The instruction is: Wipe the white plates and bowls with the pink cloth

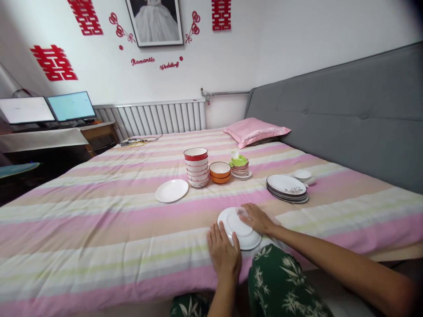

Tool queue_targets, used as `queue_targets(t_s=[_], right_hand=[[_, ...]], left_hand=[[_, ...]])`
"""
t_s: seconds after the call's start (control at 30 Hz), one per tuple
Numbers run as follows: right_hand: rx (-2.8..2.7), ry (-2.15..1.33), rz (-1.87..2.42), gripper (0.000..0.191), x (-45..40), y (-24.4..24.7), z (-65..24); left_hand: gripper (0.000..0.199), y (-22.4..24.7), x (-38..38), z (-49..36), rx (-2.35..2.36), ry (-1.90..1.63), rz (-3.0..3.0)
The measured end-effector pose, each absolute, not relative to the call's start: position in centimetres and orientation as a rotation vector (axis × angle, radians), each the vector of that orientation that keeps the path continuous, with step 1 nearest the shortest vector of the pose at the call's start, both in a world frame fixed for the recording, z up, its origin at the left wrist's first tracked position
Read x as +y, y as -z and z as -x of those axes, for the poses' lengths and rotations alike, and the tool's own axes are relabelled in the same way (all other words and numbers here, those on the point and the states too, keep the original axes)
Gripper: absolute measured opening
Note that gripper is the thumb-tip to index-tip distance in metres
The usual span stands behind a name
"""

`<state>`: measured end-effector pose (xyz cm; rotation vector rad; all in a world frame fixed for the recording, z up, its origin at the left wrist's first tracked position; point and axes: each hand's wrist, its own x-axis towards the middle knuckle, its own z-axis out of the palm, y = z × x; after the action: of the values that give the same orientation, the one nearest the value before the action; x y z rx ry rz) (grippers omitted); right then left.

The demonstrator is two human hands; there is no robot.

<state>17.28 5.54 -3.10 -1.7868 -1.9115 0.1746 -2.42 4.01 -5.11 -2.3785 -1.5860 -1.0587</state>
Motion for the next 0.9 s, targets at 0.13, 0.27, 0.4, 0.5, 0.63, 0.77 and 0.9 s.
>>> queue_targets(t_s=[0.13,0.27,0.4,0.5,0.63,0.77,0.9], right_hand=[[-1.896,-0.136,1.814,0.039,5.2,2.9,-17.0],[-1.892,-0.089,1.813,0.035,4.7,2.9,-17.0],[-1.856,-0.040,1.818,0.032,4.1,3.0,-17.0],[-1.822,0.002,1.822,0.030,3.9,2.9,-17.0],[-1.782,0.021,1.835,0.029,3.8,2.7,-16.9],[-1.732,0.007,1.834,0.027,3.6,2.6,-16.9],[-1.720,-0.021,1.836,0.028,3.4,2.1,-16.9]], left_hand=[[0.049,5.0,3.9,2.3,-1.580,1.079,2.379],[0.049,4.8,3.7,1.9,-1.594,1.082,2.367],[0.047,4.6,3.4,1.6,-1.573,1.055,2.351],[0.047,4.5,3.3,1.6,-1.575,1.050,2.342],[0.047,4.6,3.2,1.6,-1.565,1.021,2.334],[0.046,4.5,3.2,1.4,-1.586,0.988,2.313],[0.045,3.9,3.0,1.0,-1.619,0.954,2.305]])
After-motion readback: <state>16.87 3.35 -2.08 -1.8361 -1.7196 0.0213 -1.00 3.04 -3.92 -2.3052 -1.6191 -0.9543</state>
